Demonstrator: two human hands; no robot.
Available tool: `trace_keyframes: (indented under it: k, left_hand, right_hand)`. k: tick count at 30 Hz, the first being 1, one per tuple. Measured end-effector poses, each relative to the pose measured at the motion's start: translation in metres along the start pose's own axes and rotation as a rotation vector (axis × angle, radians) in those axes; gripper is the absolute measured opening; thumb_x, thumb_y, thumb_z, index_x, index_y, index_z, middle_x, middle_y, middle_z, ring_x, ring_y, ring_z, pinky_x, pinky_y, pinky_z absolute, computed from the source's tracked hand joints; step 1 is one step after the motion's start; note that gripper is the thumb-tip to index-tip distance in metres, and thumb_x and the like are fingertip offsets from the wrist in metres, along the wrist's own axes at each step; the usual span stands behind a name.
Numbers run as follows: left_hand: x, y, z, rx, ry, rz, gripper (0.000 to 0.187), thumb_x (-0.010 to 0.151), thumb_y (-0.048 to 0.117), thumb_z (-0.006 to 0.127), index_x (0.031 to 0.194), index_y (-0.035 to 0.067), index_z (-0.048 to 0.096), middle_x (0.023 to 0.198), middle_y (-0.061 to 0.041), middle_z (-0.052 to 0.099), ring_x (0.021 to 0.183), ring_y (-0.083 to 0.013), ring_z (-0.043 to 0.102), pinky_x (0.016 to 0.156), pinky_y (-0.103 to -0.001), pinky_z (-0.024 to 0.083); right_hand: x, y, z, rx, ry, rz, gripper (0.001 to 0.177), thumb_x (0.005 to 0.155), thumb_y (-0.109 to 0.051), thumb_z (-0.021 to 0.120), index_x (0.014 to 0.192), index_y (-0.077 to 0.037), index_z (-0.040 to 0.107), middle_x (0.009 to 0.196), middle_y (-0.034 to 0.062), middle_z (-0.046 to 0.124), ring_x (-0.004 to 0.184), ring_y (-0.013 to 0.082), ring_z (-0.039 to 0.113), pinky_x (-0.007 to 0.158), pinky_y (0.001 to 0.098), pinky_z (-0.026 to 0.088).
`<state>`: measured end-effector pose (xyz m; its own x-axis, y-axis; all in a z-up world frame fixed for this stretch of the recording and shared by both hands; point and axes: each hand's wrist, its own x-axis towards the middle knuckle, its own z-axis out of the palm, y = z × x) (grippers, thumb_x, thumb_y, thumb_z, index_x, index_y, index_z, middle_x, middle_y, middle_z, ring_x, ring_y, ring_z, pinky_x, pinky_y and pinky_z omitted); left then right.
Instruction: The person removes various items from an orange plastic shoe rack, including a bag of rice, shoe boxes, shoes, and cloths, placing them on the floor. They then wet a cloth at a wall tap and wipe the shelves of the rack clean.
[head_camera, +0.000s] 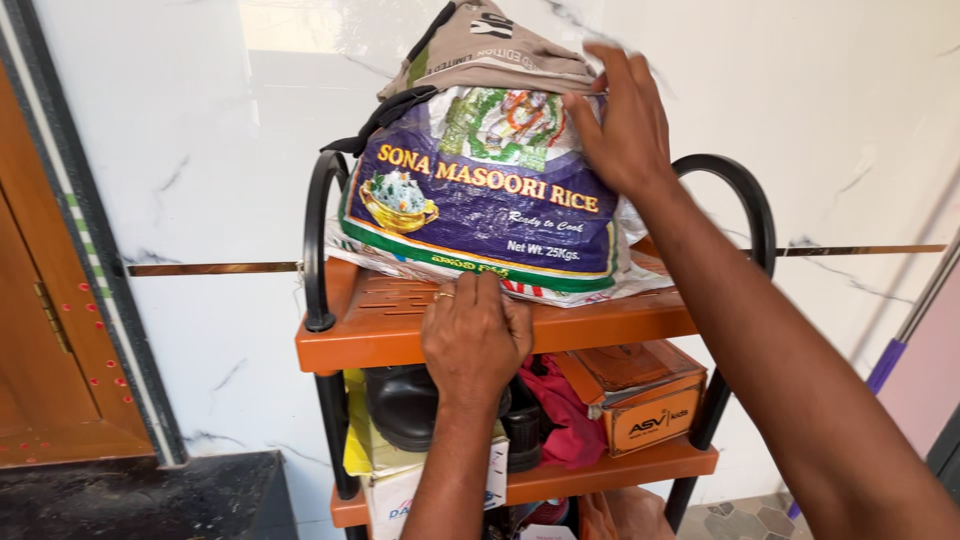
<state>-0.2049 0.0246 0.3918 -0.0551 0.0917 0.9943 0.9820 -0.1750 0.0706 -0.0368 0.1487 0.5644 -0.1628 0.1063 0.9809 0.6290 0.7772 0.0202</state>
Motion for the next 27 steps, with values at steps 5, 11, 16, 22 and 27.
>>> trace_keyframes:
  k: [5, 11, 16, 22, 27]
  left_hand:
    - [0.000, -0.002, 0.001, -0.003, 0.016, 0.010, 0.019, 0.077, 0.024, 0.068, 0.083, 0.009, 0.059, 0.081, -0.010, 0.057, 0.077, -0.0285, 0.061, 0.068, -0.043, 0.049]
    - [-0.002, -0.002, 0.003, -0.006, 0.020, 0.006, 0.015, 0.077, 0.022, 0.067, 0.080, 0.009, 0.058, 0.079, -0.009, 0.056, 0.076, -0.0276, 0.061, 0.067, -0.041, 0.048]
    - [-0.002, -0.002, 0.003, -0.007, 0.021, 0.011, 0.016, 0.075, 0.023, 0.067, 0.078, 0.009, 0.058, 0.079, -0.009, 0.056, 0.074, -0.0272, 0.060, 0.065, -0.040, 0.048]
    - [-0.001, -0.002, 0.002, 0.008, 0.034, 0.022, 0.017, 0.074, 0.023, 0.067, 0.078, 0.010, 0.057, 0.079, -0.009, 0.056, 0.075, -0.0275, 0.060, 0.066, -0.040, 0.048]
    - [-0.001, -0.001, 0.001, -0.003, 0.046, 0.020, 0.015, 0.076, 0.022, 0.067, 0.078, 0.010, 0.058, 0.078, -0.008, 0.054, 0.075, -0.0265, 0.060, 0.067, -0.040, 0.048]
  right_hand:
    - [0.048, -0.001, 0.018, 0.023, -0.221, 0.344, 0.032, 0.097, -0.030, 0.073, 0.123, -0.012, 0.070, 0.078, 0.0036, 0.068, 0.080, 0.0220, 0.069, 0.077, 0.0413, 0.053]
    - [0.085, 0.050, 0.033, 0.514, 0.245, 0.574, 0.023, 0.098, -0.017, 0.063, 0.117, -0.005, 0.063, 0.091, 0.0048, 0.075, 0.087, 0.0215, 0.074, 0.078, 0.0389, 0.058]
    - [0.097, 0.125, 0.027, 0.725, 0.458, 0.251, 0.046, 0.102, -0.032, 0.062, 0.136, -0.005, 0.047, 0.131, 0.0129, 0.061, 0.119, 0.0187, 0.058, 0.102, 0.0334, 0.044]
    - [0.062, 0.163, -0.074, 0.305, 0.302, 0.521, 0.087, 0.100, -0.056, 0.074, 0.158, -0.008, 0.030, 0.146, 0.0137, 0.065, 0.134, 0.0254, 0.060, 0.113, 0.0395, 0.044]
    - [0.051, 0.143, -0.093, -0.136, 0.502, 0.107, 0.093, 0.095, -0.037, 0.078, 0.152, 0.007, 0.019, 0.155, 0.0401, 0.032, 0.141, 0.0497, 0.035, 0.115, 0.0500, 0.033]
